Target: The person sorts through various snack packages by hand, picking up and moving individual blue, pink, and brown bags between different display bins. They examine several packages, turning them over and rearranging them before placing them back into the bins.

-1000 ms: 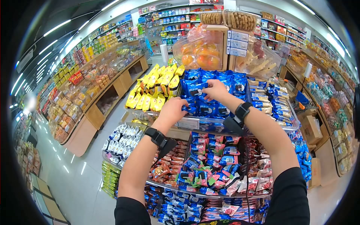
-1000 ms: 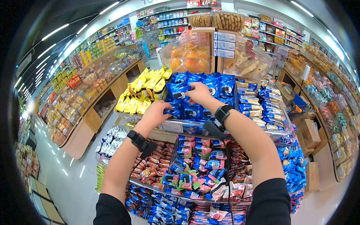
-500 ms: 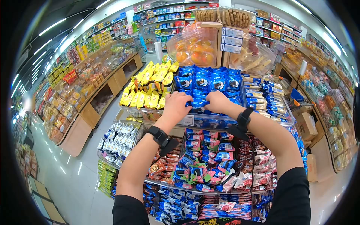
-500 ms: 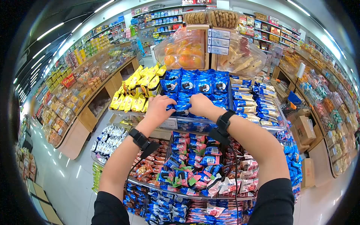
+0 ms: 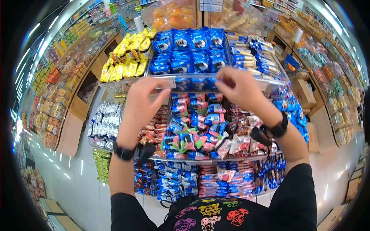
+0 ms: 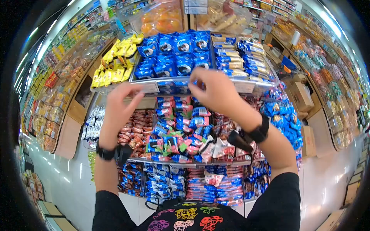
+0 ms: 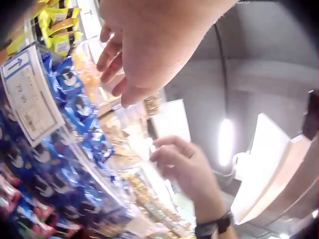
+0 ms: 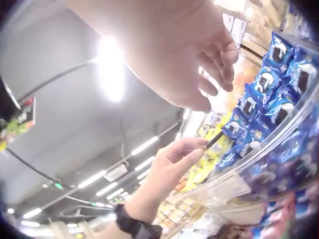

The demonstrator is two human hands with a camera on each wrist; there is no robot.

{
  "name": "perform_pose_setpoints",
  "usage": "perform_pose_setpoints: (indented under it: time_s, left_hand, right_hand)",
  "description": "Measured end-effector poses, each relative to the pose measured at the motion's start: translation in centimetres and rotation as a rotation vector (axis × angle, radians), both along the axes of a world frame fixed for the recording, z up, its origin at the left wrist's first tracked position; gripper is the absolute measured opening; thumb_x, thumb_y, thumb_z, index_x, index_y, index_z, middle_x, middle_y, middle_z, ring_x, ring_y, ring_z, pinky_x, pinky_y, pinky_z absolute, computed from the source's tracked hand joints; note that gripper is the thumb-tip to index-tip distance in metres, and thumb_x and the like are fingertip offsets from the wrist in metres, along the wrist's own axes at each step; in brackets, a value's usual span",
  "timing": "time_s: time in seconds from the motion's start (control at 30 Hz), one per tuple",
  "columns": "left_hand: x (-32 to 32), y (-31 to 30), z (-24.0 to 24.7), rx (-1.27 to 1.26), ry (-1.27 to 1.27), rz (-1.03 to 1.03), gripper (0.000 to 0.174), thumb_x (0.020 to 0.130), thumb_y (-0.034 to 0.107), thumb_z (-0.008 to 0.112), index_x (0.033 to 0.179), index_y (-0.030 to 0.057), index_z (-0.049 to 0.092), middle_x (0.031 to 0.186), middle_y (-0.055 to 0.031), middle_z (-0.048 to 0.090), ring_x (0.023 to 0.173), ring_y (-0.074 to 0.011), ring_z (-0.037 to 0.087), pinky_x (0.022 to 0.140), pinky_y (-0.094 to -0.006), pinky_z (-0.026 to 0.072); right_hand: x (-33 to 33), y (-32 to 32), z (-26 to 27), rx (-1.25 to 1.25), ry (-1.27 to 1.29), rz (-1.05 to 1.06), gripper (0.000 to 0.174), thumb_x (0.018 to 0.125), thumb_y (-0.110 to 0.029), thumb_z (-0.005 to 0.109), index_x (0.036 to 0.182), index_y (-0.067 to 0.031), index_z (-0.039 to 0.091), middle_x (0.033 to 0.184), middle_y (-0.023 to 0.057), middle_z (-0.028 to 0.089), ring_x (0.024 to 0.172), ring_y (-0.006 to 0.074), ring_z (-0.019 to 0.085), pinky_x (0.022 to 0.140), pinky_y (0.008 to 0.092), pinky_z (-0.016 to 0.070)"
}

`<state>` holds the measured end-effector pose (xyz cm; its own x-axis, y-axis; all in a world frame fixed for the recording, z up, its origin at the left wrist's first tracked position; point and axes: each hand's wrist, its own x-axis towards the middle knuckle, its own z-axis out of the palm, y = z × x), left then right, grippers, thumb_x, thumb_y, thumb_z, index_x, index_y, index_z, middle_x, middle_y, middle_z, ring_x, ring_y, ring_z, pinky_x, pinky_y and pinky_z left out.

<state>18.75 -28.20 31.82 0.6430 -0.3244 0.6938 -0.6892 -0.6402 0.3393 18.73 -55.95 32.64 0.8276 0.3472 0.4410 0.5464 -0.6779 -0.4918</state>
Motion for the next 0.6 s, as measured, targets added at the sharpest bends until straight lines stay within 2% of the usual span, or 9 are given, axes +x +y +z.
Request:
perform_pose_setpoints:
  time_s: [0.03,0.07,0.1,0.17,0.23,0.3,0.37,0.5,0.6]
  left_hand:
    - [-2.4,0.0,-0.8,-0.029,0.042,-0.016,0.014,0.077,0.013,0.072,0.086,0.0041,0.067,0.078,-0.0084,0.063,0.07,-0.0249,0.06,0.064,-0.0341,0.046]
    - [-3.9,-0.1,-2.7,-0.091,0.149,0.003,0.014,0.076,0.012,0.073,0.084,0.003,0.066,0.076,-0.0093,0.062,0.069,-0.0242,0.059,0.065,-0.0341,0.0466]
    - [-4.5,-0.4,-4.9,-0.112,0.346,-0.003,0.017,0.076,0.014,0.073,0.086,0.003,0.066,0.079,-0.0113,0.063,0.072,-0.0262,0.06,0.068,-0.0357,0.0474]
    - [-4.0,0.4,-11.2,0.293,0.351,-0.111,0.033,0.075,0.028,0.074,0.097,0.0044,0.066,0.091,-0.0136,0.065,0.083,-0.0318,0.061,0.073,-0.0417,0.0485]
    - [-5.4,-0.9,-13.7,0.555,0.513,-0.076,0.051,0.068,0.034,0.079,0.109,0.0089,0.063,0.098,-0.0117,0.062,0.094,-0.0322,0.058,0.082,-0.0428,0.0464]
    - [-6.2,-1.0,-15.6,0.544,0.404,-0.033,0.058,0.065,0.031,0.081,0.116,0.0124,0.059,0.105,-0.0102,0.059,0.103,-0.0311,0.055,0.087,-0.0428,0.0437]
    - [-6.7,-0.8,-16.3,0.521,0.436,-0.011,0.061,0.064,0.029,0.081,0.118,0.0123,0.057,0.109,-0.0099,0.058,0.106,-0.0309,0.053,0.088,-0.0428,0.0427]
    - [-7.7,-0.7,-16.0,0.457,0.368,0.034,0.061,0.066,0.025,0.08,0.12,0.0097,0.054,0.116,-0.0117,0.057,0.107,-0.0326,0.053,0.088,-0.0418,0.0432]
    - [-7.3,1.2,-16.5,0.372,0.338,0.073,0.059,0.068,0.024,0.078,0.12,0.0078,0.054,0.116,-0.013,0.057,0.11,-0.0338,0.053,0.09,-0.0429,0.0434]
  right_hand:
    - [-1.8,-0.8,-1.9,-0.005,0.066,0.027,0.019,0.078,-0.022,0.067,0.087,-0.0063,0.061,0.078,0.0123,0.065,0.075,0.0326,0.063,0.065,0.0425,0.0485]
    - [-2.5,-1.6,-4.9,-0.127,-0.019,0.051,0.019,0.077,-0.022,0.068,0.087,-0.0068,0.061,0.078,0.0126,0.064,0.076,0.0325,0.063,0.065,0.0427,0.0486]
    - [-3.0,-2.2,-7.8,-0.272,0.033,0.048,0.023,0.075,-0.022,0.069,0.09,-0.0069,0.061,0.08,0.0136,0.063,0.079,0.0333,0.062,0.068,0.0431,0.0498]
    - [-3.6,-2.0,-13.0,-0.429,0.078,0.081,0.027,0.074,-0.022,0.069,0.094,-0.0059,0.06,0.088,0.0145,0.062,0.085,0.0343,0.061,0.072,0.0436,0.0509]
    - [-5.0,-0.3,-15.4,-0.45,0.134,0.125,0.035,0.074,-0.022,0.069,0.104,-0.0076,0.059,0.095,0.011,0.061,0.094,0.0326,0.058,0.079,0.0424,0.0497]
    - [-6.8,2.7,-16.3,-0.336,0.065,0.185,0.046,0.069,-0.02,0.072,0.109,-0.0063,0.057,0.098,0.0121,0.059,0.095,0.0321,0.057,0.078,0.0414,0.0503]
    - [-7.6,5.0,-16.9,-0.289,-0.033,0.224,0.042,0.067,-0.014,0.07,0.104,-0.0027,0.054,0.098,0.0133,0.058,0.096,0.0331,0.057,0.074,0.0423,0.0523]
    - [-7.1,8.4,-18.7,-0.3,0.017,0.21,0.051,0.069,-0.022,0.074,0.11,0.0001,0.052,0.104,0.0173,0.056,0.098,0.0347,0.057,0.075,0.0428,0.0532]
    - [-6.4,9.4,-18.9,-0.296,0.174,0.143,0.062,0.068,-0.028,0.077,0.116,-0.0005,0.048,0.105,0.0197,0.055,0.098,0.0369,0.057,0.074,0.0443,0.0529]
